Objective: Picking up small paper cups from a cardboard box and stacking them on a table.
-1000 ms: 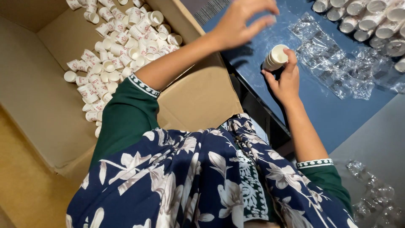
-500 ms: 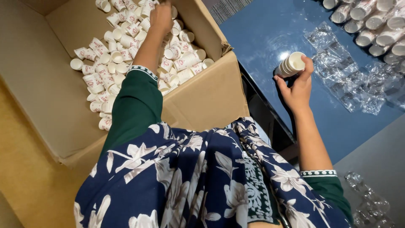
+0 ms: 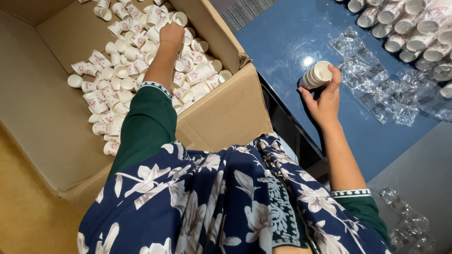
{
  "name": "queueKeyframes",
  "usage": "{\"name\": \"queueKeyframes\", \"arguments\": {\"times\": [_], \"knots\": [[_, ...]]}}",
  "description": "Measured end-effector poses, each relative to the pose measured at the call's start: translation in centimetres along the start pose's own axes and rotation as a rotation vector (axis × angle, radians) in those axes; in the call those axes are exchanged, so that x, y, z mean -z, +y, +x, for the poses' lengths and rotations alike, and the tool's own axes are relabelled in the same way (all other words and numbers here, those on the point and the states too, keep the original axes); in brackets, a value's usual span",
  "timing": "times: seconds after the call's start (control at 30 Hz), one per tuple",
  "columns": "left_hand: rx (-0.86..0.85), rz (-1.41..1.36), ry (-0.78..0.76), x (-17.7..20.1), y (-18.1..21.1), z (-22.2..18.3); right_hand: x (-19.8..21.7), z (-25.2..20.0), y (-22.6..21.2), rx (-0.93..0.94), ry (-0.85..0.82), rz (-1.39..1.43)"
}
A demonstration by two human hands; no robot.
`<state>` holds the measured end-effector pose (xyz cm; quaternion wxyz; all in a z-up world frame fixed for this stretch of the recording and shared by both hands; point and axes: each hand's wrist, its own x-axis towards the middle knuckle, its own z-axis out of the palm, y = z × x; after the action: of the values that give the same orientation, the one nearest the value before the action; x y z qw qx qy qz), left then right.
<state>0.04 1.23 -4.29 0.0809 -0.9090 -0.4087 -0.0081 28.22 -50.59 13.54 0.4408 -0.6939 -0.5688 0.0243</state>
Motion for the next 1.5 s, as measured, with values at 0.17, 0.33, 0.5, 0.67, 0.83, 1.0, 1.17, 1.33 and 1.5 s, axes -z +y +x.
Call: {"name": "queueKeyframes", "arguments": {"times": [0.17, 0.33, 0.5, 0.67, 0.83, 1.0, 1.17, 1.33, 1.5], "knots": [[-0.002, 0.061, 0.003, 1.4, 0.1, -0.5, 0.0, 0.3, -0.3, 0.006, 0.007, -0.016], [0.124, -0.036, 0.065, 1.5, -1.4, -0.8, 0.1, 0.1, -0.1, 0.008, -0.001, 0.005], [0.393, -0.391, -0.388, 1.7, -2.6, -1.1, 0.1, 0.2, -0.1, 0.002, 0.001, -0.024], [0.374, -0.399, -0.654, 5.1, -1.5, -1.1, 0.1, 0.3, -0.1, 0.012, 0.003, -0.022], [0.312, -0.232, -0.516, 1.6, -3.0, 1.8, 0.1, 0.4, 0.0, 0.008, -0.001, 0.022], [0.35, -0.232, -0.48, 10.5, -0.8, 0.0, 0.1, 0.4, -0.1, 0.04, 0.005, -0.021], [0.333, -0.263, -0.837, 8.9, -0.3, -0.1, 0.1, 0.3, 0.1, 0.01, -0.002, -0.004], [0.363, -0.321, -1.037, 11.4, -0.3, -0.1, 0.0, 0.2, 0.2, 0.014, 0.014, -0.011], [0.31, -0.378, -0.908, 21.4, -1.2, 0.5, -0.1, -0.1, 1.0, 0.019, 0.014, -0.05]]}}
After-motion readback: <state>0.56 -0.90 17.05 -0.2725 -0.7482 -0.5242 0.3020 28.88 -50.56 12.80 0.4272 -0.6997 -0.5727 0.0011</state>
